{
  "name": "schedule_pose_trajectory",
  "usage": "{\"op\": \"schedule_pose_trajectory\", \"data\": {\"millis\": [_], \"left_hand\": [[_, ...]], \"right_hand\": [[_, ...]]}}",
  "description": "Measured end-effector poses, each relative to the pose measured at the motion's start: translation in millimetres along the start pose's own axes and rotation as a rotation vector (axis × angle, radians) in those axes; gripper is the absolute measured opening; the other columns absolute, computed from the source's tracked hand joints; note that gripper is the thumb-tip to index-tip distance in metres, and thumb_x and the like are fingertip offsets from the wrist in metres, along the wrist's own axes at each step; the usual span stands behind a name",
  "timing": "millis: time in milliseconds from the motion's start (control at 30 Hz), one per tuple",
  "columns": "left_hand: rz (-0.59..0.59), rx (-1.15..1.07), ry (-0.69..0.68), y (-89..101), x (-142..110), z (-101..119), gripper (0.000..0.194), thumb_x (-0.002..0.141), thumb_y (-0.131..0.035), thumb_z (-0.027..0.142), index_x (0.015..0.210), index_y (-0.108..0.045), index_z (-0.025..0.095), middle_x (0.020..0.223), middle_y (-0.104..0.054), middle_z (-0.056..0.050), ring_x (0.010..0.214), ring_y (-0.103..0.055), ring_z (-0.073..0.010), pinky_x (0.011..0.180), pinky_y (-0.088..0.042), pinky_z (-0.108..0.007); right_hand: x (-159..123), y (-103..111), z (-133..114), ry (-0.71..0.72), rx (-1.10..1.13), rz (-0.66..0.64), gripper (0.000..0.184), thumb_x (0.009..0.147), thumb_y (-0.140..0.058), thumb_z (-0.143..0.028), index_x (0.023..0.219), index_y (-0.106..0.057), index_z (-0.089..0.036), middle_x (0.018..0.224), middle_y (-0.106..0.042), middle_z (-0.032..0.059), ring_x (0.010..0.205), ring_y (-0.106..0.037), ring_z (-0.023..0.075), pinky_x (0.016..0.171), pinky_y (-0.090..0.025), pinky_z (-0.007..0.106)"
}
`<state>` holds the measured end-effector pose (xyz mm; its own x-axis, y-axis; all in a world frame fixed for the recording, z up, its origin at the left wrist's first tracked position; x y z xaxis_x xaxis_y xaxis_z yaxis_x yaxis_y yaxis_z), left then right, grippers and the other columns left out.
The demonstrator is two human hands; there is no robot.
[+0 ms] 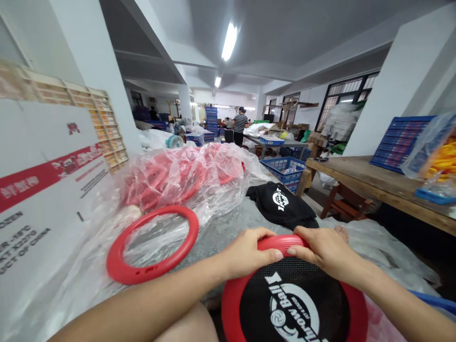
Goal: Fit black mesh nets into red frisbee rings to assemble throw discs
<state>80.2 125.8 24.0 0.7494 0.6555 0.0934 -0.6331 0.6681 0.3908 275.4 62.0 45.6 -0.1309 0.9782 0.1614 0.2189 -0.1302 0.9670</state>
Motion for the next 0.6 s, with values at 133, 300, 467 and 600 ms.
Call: {"op": "schedule_pose_trajectory", "data": {"millis": [133,300,467,600], "left_hand": [[0.092,-0.17,0.025,13.0,4,-19,0.047,0.077,-0.074,0.049,0.109,-0.069,0.014,0.107,-0.075,-0.011,0.097,-0.069,-0.0276,0.083,-0.052,-0.037],[0.116,-0.319,0.026,17.8,6,-28,0.048,0.074,-0.078,0.049,0.104,-0.069,0.013,0.1,-0.074,-0.01,0.088,-0.069,-0.0243,0.078,-0.052,-0.034],[0.136,-0.235,-0.002,18.2,3,-18,0.041,0.074,-0.076,0.048,0.096,-0.072,0.012,0.088,-0.073,-0.007,0.079,-0.066,-0.0212,0.07,-0.05,-0.031],[0.084,-0.133,0.033,9.4,0,-11,0.038,0.073,-0.076,0.043,0.096,-0.074,0.013,0.09,-0.074,-0.006,0.082,-0.066,-0.0216,0.072,-0.05,-0.03]], "right_hand": [[-16,8,51,-0.192,0.188,0.199,0.063,0.09,-0.034,-0.079,0.073,-0.057,-0.023,0.064,-0.064,0.003,0.061,-0.061,0.0216,0.056,-0.04,0.03],[-45,-3,90,-0.33,0.418,0.423,0.064,0.085,-0.042,-0.081,0.072,-0.065,-0.022,0.071,-0.069,0.0053,0.072,-0.068,0.0277,0.064,-0.054,0.034],[-59,-35,94,-0.359,0.614,0.351,0.058,0.089,-0.045,-0.073,0.082,-0.071,-0.023,0.08,-0.073,0.0067,0.08,-0.07,0.0309,0.072,-0.061,0.039],[-54,-16,80,-0.241,0.544,0.303,0.056,0.09,-0.047,-0.071,0.106,-0.072,-0.024,0.112,-0.074,0.009,0.108,-0.068,0.0316,0.094,-0.057,0.04]]}}
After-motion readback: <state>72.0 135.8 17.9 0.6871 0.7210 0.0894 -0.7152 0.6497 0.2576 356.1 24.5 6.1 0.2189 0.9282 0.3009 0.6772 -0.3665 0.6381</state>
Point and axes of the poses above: each hand's wrist, its own x-axis towards the middle knuckle, its own y-axis out of the back of the hand, z = x × y, the point moved 4 cm from there along x, towards the middle knuckle
